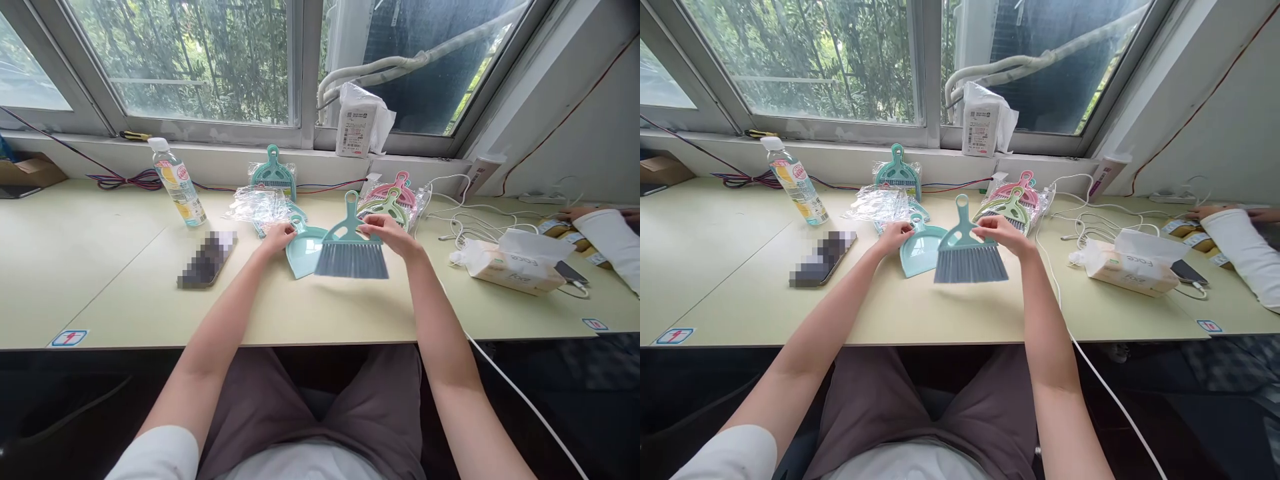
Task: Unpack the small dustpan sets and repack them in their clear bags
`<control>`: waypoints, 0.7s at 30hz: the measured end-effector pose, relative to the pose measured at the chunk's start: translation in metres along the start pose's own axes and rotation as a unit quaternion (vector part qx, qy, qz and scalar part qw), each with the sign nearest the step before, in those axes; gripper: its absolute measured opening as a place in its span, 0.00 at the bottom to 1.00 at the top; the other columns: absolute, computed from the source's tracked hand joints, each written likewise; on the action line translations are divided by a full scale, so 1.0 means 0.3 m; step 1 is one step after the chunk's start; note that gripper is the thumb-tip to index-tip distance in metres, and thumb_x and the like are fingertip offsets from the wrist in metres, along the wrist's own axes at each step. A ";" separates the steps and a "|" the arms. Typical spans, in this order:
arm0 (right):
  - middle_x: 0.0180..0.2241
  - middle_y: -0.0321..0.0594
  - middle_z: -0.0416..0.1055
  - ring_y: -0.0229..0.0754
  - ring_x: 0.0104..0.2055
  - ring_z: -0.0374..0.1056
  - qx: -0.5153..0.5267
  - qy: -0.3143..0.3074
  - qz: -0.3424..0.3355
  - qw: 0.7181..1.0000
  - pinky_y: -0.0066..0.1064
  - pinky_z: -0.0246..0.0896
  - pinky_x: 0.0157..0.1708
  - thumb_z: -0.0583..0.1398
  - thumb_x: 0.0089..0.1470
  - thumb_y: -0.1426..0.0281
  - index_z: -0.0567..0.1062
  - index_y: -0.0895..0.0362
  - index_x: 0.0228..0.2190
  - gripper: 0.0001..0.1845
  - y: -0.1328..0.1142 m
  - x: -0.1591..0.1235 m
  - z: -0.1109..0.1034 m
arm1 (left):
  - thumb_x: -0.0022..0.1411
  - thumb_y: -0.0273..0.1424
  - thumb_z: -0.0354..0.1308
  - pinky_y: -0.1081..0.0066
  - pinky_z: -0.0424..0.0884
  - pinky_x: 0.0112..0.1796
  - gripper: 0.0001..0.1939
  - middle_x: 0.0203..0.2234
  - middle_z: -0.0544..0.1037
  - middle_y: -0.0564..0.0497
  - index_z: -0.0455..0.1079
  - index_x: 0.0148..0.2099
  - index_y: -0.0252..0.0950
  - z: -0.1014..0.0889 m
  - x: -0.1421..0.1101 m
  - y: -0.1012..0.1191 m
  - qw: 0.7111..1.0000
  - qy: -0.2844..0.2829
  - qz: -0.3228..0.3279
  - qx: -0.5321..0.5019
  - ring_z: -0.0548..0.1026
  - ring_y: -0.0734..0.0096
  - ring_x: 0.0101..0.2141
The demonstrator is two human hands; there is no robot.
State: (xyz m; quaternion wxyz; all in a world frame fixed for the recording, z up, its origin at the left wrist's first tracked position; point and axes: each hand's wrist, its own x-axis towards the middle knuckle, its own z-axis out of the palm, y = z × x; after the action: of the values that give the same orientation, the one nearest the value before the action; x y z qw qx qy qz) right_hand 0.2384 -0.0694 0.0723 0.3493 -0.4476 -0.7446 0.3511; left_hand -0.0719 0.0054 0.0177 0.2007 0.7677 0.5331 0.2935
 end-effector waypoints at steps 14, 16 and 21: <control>0.34 0.40 0.73 0.41 0.34 0.65 -0.238 0.071 -0.079 0.966 0.32 0.58 0.37 0.58 0.55 0.61 0.75 0.55 0.41 0.15 0.045 0.072 0.200 | 0.52 0.48 0.62 0.69 0.69 0.37 0.27 0.40 0.76 0.49 0.69 0.49 0.38 0.055 -0.089 0.148 0.894 -0.223 -0.054 -0.385 0.74 0.65 0.40; 0.37 0.42 0.73 0.43 0.37 0.67 -0.253 0.087 -0.083 0.960 0.33 0.59 0.40 0.57 0.56 0.62 0.74 0.54 0.45 0.17 0.038 0.071 0.207 | 0.50 0.46 0.64 0.66 0.69 0.42 0.28 0.43 0.76 0.47 0.70 0.50 0.38 0.047 -0.092 0.158 0.889 -0.245 -0.028 -0.386 0.74 0.61 0.43; 0.49 0.45 0.70 0.46 0.42 0.68 -0.221 0.067 -0.004 0.973 0.37 0.61 0.44 0.60 0.52 0.56 0.70 0.53 0.52 0.27 0.047 0.074 0.203 | 0.51 0.46 0.62 0.62 0.66 0.50 0.29 0.49 0.75 0.46 0.70 0.54 0.38 0.037 -0.097 0.172 0.894 -0.259 0.006 -0.366 0.72 0.56 0.49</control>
State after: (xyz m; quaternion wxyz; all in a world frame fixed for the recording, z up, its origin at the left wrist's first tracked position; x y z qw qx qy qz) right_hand 0.1857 -0.0570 0.0341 0.2918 -0.5331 -0.7807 0.1456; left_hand -0.0360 -0.0400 0.0346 0.5965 0.6921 0.3126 0.2597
